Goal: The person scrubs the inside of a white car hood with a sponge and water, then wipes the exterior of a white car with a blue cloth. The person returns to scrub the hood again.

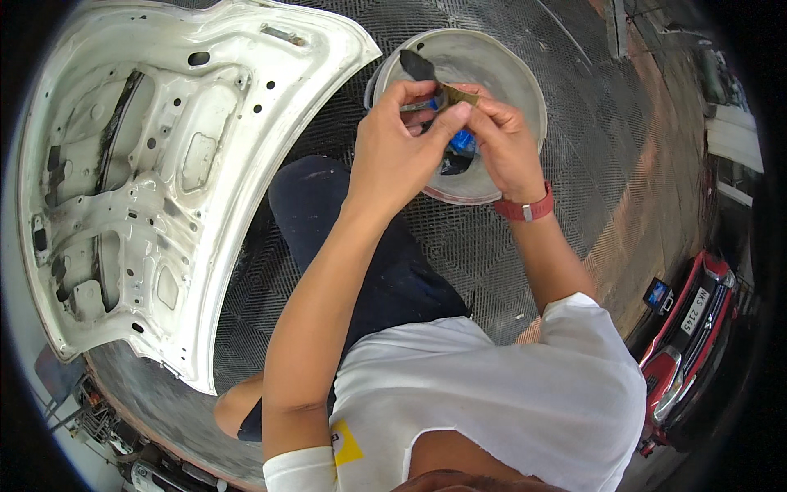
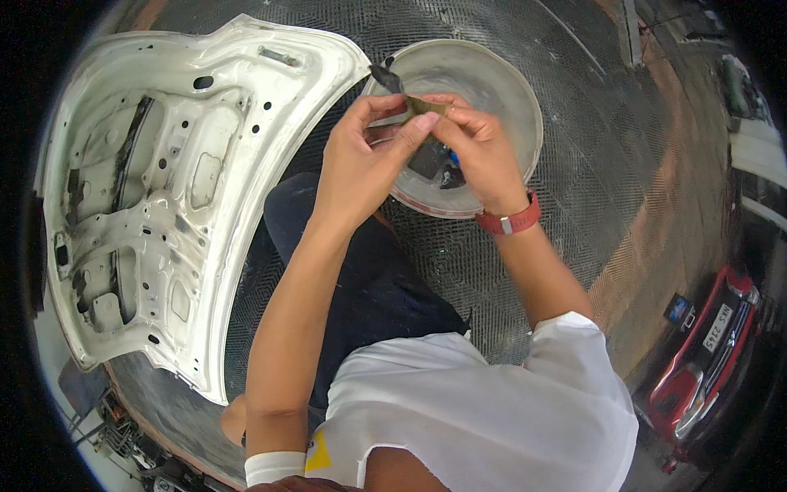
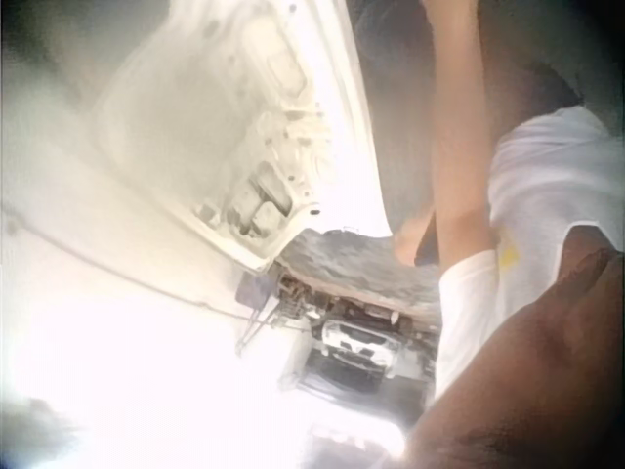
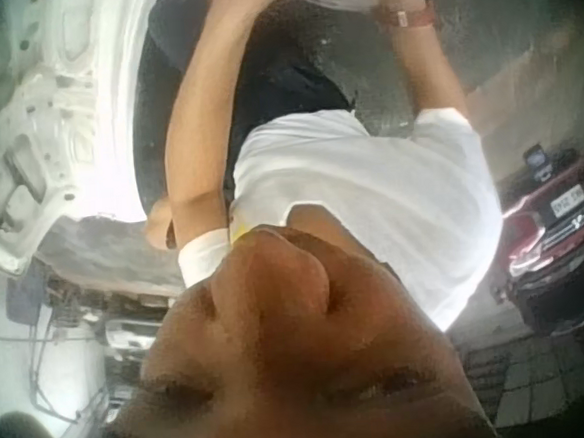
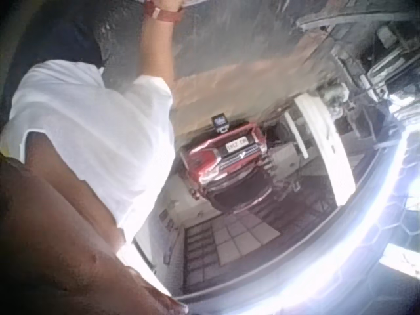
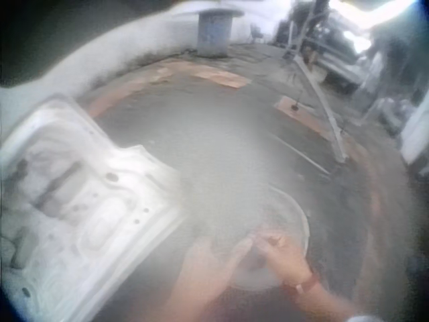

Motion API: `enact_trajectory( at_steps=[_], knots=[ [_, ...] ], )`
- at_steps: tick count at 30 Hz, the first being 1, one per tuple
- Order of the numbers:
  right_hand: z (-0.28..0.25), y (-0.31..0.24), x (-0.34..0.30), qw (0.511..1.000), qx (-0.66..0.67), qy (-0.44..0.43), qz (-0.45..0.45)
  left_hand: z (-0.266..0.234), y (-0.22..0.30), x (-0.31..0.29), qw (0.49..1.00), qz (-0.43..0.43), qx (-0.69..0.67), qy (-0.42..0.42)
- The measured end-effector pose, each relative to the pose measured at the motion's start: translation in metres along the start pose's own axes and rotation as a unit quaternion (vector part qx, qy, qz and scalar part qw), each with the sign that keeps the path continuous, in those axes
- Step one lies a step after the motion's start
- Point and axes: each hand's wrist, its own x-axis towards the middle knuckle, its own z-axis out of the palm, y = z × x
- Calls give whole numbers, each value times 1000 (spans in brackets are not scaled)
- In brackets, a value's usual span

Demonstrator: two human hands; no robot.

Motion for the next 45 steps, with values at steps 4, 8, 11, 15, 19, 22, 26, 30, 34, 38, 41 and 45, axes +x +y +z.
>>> enact_trajectory(
  at_steps=[4, 8, 11, 15, 19, 22, 26, 30, 34, 38, 41, 45],
  knots=[
    [19, 1, -3, 971, 222, 72, 45, -15, -30, 10, 966, -88, -239, 44],
    [23, 13, -3, 957, 266, 111, 32, -25, -37, -1, 956, -133, -259, 34],
    [22, 22, -4, 955, 271, 113, 33, -27, -38, -4, 953, -135, -270, 27],
    [37, 20, 0, 986, 141, 93, -17, -28, -39, -7, 962, -101, -255, -13],
    [32, 34, 10, 997, -52, 52, -36, -33, -34, -14, 945, -73, -244, -207],
    [1, 44, 33, 987, -138, 4, 86, -66, -26, -35, 984, -36, -142, -100],
    [-38, 103, 86, 896, -327, -134, 268, -159, -28, -86, 993, -55, -50, 94],
    [-37, 197, 116, 813, -303, -279, 411, -274, -75, -179, 944, -157, 220, 192],
    [-15, 230, 139, 711, -408, -336, 463, -320, -63, -251, 882, -279, 339, 168],
    [-12, 217, 142, 703, -470, -327, 422, -337, -66, -280, 840, -283, 449, 112],
    [-31, 179, 125, 759, -459, -240, 395, -347, -96, -279, 829, -257, 492, 72],
    [-45, 99, 113, 918, -224, 16, 326, -341, -133, -265, 830, -256, 493, 40]
  ],
)
